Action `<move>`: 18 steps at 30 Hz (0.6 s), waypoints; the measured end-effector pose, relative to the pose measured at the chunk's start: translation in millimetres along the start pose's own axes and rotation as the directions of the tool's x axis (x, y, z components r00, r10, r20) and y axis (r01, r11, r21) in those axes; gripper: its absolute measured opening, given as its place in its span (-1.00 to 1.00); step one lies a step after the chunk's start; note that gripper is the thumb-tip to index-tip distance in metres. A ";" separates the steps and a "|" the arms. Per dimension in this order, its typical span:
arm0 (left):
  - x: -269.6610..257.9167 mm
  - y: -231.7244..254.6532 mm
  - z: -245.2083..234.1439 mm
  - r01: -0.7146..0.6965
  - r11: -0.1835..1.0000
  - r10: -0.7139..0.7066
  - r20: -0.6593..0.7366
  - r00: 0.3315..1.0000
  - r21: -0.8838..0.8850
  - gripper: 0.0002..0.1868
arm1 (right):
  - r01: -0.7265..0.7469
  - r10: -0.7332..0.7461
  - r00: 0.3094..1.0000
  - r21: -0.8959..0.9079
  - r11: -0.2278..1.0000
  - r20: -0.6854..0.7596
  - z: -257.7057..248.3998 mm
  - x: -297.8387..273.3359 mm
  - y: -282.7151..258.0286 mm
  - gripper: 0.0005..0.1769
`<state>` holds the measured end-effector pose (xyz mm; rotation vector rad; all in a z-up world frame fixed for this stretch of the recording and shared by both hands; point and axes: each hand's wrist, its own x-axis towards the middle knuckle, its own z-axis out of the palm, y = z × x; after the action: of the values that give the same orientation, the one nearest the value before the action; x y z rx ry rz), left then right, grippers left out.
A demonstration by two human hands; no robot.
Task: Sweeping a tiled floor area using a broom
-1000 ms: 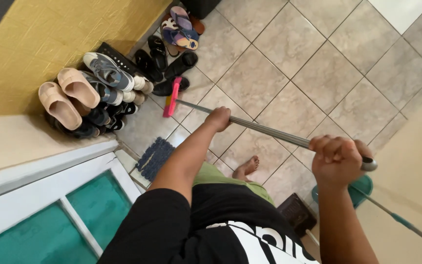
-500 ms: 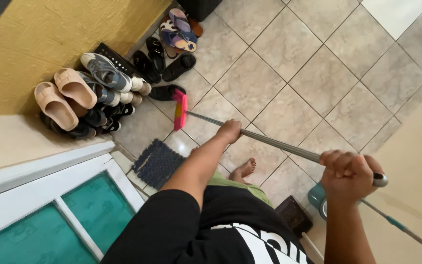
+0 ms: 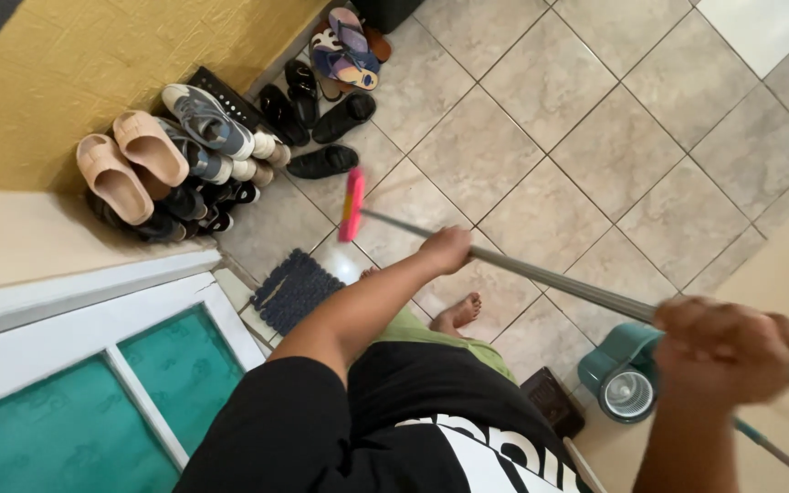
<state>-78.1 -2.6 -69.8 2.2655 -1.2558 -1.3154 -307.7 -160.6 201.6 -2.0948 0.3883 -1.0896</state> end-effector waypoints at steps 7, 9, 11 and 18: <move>-10.3 -72.1 54.9 0.087 0.985 -0.093 -0.033 0.995 -0.152 -0.66 | -0.246 0.266 0.960 0.728 0.640 0.090 59.4 -64.0 37.3 -0.56; 0.9 -58.2 56.9 0.070 0.987 -0.079 -0.053 0.995 -0.147 -0.66 | -0.240 0.264 0.961 0.714 0.658 0.080 46.6 -67.1 43.4 -0.55; 28.5 -49.8 73.5 0.050 0.989 -0.060 -0.075 0.995 -0.139 -0.67 | -0.229 0.259 0.964 0.700 0.677 0.065 37.3 -49.1 21.8 -0.55; 111.1 37.2 79.8 -0.059 0.995 0.045 -0.162 0.986 -0.078 -0.79 | -0.131 0.064 0.988 0.541 0.831 0.142 -34.0 -14.6 30.4 -0.54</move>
<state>-137.3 -94.5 -160.1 2.2162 -1.1755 -1.1214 -341.7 -189.3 183.8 -1.5928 0.0991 -0.8793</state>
